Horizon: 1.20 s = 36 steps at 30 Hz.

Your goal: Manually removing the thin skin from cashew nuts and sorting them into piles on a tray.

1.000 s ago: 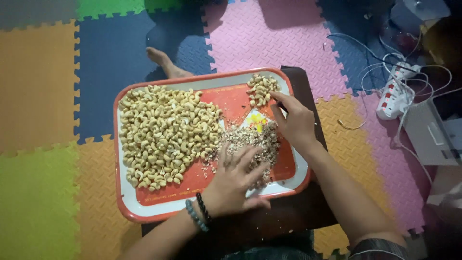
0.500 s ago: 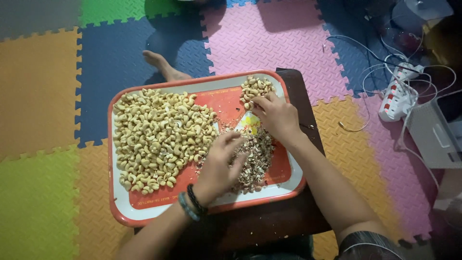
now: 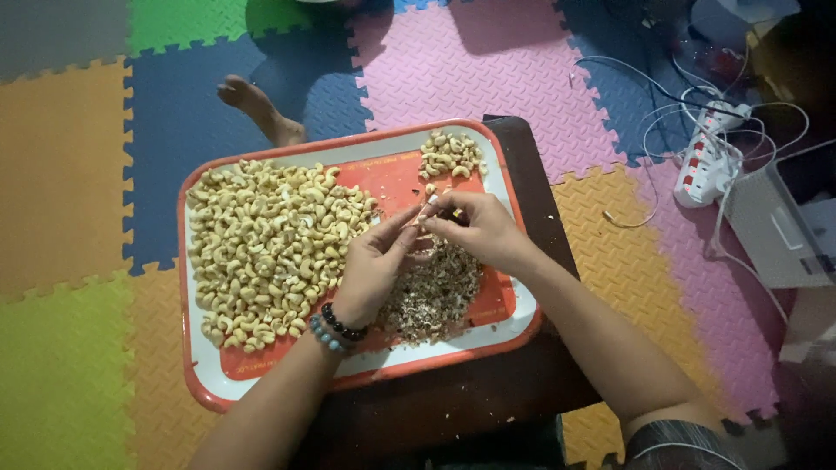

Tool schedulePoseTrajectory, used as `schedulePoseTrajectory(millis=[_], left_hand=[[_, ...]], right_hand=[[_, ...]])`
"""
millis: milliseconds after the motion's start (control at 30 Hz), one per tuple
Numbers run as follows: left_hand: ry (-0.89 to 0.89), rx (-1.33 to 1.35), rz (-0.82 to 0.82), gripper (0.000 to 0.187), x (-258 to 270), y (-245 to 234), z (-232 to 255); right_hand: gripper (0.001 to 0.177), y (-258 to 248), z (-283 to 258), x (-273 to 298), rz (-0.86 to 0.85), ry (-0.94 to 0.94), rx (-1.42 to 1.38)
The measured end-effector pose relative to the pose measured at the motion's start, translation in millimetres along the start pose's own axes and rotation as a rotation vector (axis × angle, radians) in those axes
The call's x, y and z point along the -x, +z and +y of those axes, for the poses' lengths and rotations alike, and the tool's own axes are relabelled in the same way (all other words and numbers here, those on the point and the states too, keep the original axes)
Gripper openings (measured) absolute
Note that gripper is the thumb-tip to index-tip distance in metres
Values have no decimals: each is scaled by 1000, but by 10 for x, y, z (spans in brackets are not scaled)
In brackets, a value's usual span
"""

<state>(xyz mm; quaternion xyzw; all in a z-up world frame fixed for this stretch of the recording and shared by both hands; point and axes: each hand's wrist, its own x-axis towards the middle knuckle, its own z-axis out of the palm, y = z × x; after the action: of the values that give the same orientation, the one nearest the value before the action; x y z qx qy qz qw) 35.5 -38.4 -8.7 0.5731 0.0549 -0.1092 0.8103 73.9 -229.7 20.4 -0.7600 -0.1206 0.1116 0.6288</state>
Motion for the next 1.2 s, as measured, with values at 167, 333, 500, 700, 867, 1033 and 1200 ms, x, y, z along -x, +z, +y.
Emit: schedulePoseTrajectory(millis=[167,333,500,700,867,1033,1200], left_hand=[[-92,88,31,40,66,9,17],[-136,82,72,38,148,-45,142],[-115,78,42,38,192,-145,12],[-71,38,26,38,219,-116,-30],[56,-61,-32,34,233,-85,49],[117,-121,-52,30,233,-142,-17],[15,-61,-12,31,285,-32,113]], right_hand=[[20,89,22,134,76,-99,61],[25,195,40,223,126,-285,317],[30,243,70,260,37,-353,196],[31,216,-54,277,6,-345,167],[33,192,-18,278,-8,-366,183],[30,201,-12,280,28,-435,288],[24,186,-45,298,67,-622,696]])
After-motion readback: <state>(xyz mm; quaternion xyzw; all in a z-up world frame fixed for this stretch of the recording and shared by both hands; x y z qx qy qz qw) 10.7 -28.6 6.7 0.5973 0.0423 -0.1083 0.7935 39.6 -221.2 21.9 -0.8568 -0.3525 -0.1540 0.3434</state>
